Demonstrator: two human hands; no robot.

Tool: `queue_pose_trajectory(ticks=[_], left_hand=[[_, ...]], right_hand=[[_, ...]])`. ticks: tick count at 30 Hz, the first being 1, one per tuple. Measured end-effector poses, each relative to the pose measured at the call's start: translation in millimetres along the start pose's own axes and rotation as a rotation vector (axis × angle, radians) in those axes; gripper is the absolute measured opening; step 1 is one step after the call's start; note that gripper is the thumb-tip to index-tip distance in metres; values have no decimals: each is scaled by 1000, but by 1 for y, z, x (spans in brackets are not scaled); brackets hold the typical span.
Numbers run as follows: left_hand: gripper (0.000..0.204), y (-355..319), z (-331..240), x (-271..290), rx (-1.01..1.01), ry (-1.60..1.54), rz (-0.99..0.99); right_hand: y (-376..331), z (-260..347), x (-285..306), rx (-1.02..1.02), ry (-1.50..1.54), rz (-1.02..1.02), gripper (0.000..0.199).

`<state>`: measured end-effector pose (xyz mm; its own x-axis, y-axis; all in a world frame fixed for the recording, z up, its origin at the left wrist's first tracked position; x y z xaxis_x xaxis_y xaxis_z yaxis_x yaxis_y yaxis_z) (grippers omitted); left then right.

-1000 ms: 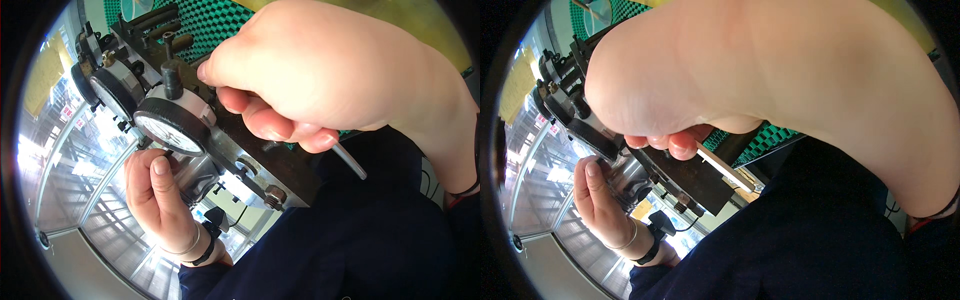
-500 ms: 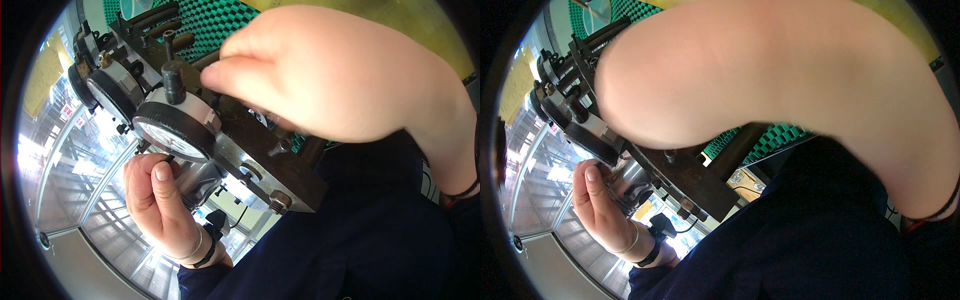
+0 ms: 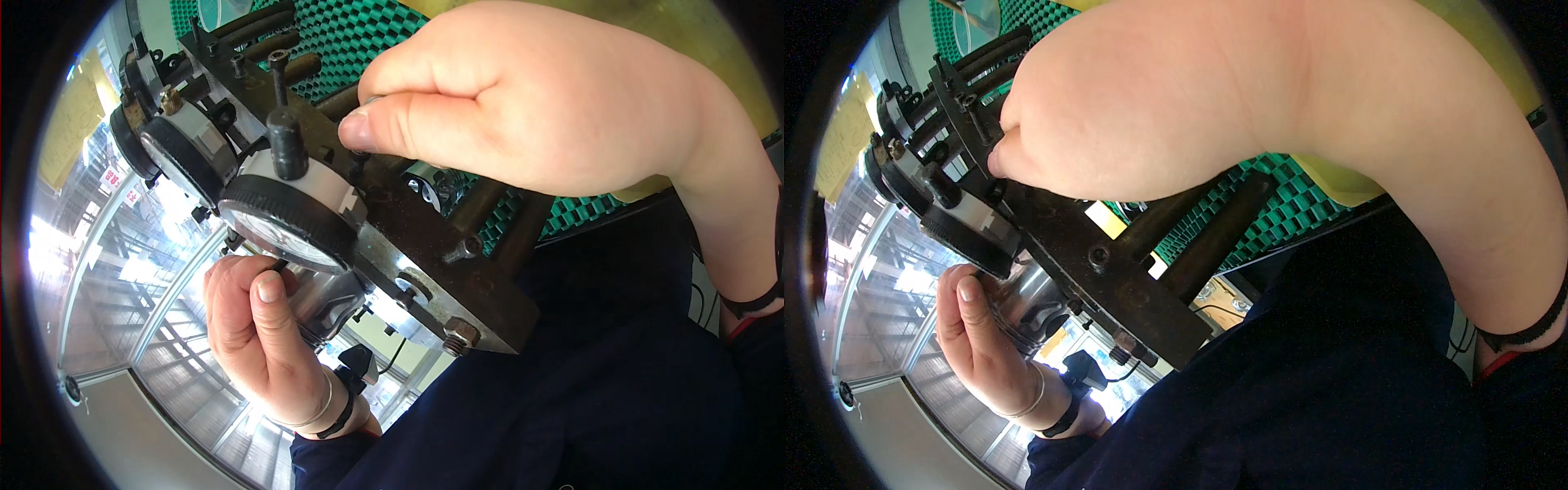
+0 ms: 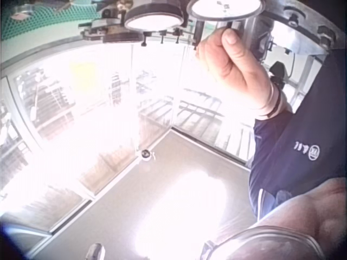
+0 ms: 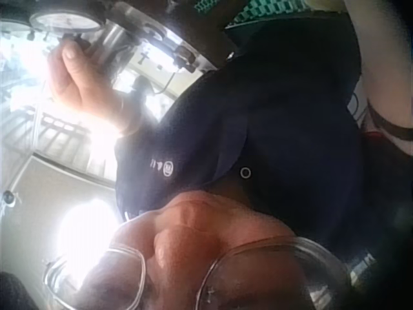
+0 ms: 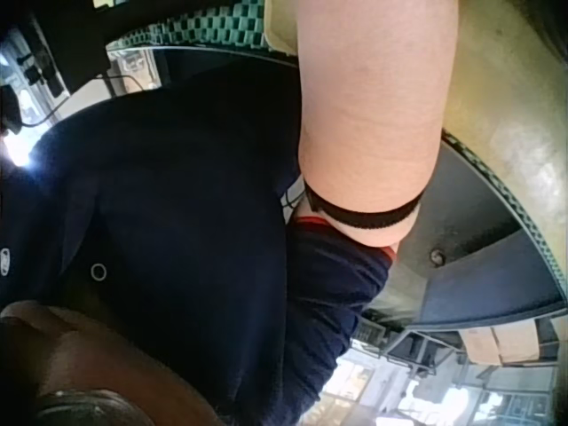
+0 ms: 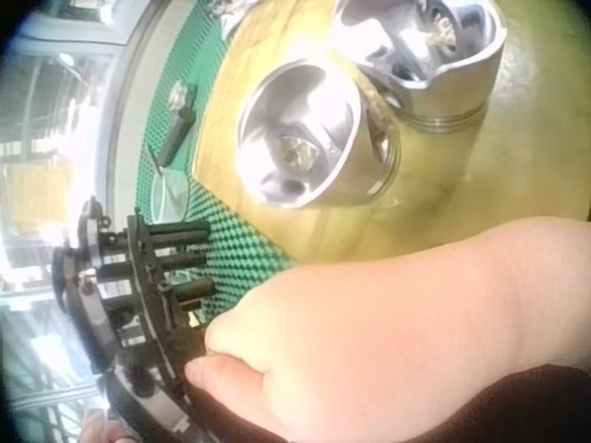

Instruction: Measure the dimensions of metal pistons using a multi-dial gauge fixture.

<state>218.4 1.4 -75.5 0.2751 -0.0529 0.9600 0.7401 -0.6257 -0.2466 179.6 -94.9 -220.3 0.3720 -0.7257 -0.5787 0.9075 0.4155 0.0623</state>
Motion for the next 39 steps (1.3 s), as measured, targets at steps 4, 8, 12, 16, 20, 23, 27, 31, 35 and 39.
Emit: queue_pose_trajectory(ticks=[4,8,12,16,20,23,27,31,35,39], left_hand=[[21,-3,7,4,-44,2,27],[22,-2,7,1,-21,-19,50],[19,0,2,2,7,-23,-21],[19,1,-1,1,-9,-9,-3],[19,1,0,2,-6,9,0],[19,1,0,2,-8,6,2],[19,1,1,2,-49,30,41],[21,2,-1,0,-69,35,70],[20,2,-1,1,-49,37,88],[17,9,-18,-3,-92,54,73]], right_hand=[[6,4,-4,-11,-2,-17,25],[5,5,-3,-20,0,-42,25],[4,4,-1,-28,5,-60,26],[3,3,-1,-35,8,-77,27],[2,0,0,-44,12,-95,28],[1,-1,0,-49,14,-109,28],[-5,1,6,-57,16,-134,29],[-6,-2,0,-66,19,-154,30],[-27,-7,-2,-108,296,-202,31],[-41,-28,-23,67,938,-249,31]])
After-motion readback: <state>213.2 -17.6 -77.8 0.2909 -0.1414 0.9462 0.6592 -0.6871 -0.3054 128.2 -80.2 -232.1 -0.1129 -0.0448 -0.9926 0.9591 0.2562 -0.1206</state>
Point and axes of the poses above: each hand's wrist, its own y-axis towards the middle knuckle, its own x-axis out of the back of the hand, z = x × y, the point moved 10 cm from there along y, towards the middle knuckle, and after that the axes turned 12 degrees about z, right-handed, at the moved point
